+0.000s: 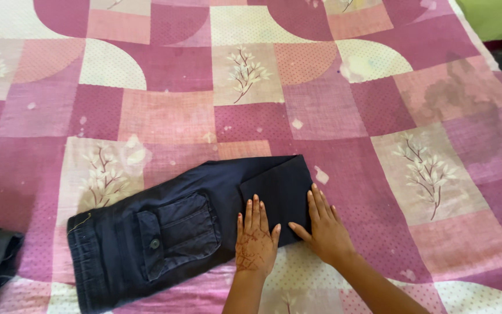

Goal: The person folds a pair of trousers on a bed and then smooths out the bedsheet by hand.

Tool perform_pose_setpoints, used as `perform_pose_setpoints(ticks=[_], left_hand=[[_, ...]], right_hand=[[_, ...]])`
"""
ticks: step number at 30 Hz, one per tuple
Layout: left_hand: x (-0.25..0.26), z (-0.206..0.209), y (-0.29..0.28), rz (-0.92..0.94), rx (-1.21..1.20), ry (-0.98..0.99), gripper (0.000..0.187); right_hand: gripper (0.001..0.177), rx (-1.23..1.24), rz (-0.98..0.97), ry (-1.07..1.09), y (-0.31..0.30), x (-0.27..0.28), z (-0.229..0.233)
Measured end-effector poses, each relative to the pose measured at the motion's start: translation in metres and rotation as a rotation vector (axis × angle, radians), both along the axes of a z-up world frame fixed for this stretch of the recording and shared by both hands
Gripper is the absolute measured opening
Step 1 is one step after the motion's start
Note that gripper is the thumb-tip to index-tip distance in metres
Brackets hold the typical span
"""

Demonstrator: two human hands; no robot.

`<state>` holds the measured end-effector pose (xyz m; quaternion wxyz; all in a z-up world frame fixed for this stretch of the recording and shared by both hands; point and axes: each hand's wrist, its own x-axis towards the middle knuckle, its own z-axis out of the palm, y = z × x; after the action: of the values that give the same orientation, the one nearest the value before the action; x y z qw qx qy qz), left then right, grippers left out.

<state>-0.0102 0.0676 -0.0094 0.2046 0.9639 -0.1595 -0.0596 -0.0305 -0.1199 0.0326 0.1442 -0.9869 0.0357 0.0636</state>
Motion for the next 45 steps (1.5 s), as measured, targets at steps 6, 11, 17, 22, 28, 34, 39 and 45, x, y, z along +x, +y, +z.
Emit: perform_pose_setpoints(ticks=[6,11,17,22,28,34,39,45], left_hand=[[-0.019,0.002,0.011,-0.022,-0.006,0.111,0.072],[-0.016,0.003,0.019,-0.007,-0.093,0.334,0.076],[0.022,-0.026,0.04,0.398,-0.859,0.718,0.109],[0.06,0.011,0.087,0.634,-1.368,1.129,0.124],[0.041,0.096,0.149,0.629,-1.577,0.968,0.099],[0.026,0.071,0.185,0.839,-1.294,0.778,0.062],[0.015,0.019,0.186,0.782,-1.254,0.6,0.059],[0.019,0.015,0.177,0.751,-1.075,0.395,0.064]], right_hand=[[0.096,0.407,-0.098,-0.114,-0.025,-0.001,-0.036],[0.1,0.939,-0.534,0.122,-0.045,0.022,-0.043],[0.089,1.127,-0.352,0.253,-0.011,0.039,0.037],[0.094,1.084,-0.146,0.252,0.075,0.039,0.078],[0.073,0.745,0.17,0.285,0.165,0.025,0.087],[0.074,0.298,0.408,0.255,0.193,0.01,0.075],[0.075,0.041,0.581,-0.07,0.187,-0.003,0.038],[0.069,-0.018,0.519,-0.225,0.193,0.0,0.028]])
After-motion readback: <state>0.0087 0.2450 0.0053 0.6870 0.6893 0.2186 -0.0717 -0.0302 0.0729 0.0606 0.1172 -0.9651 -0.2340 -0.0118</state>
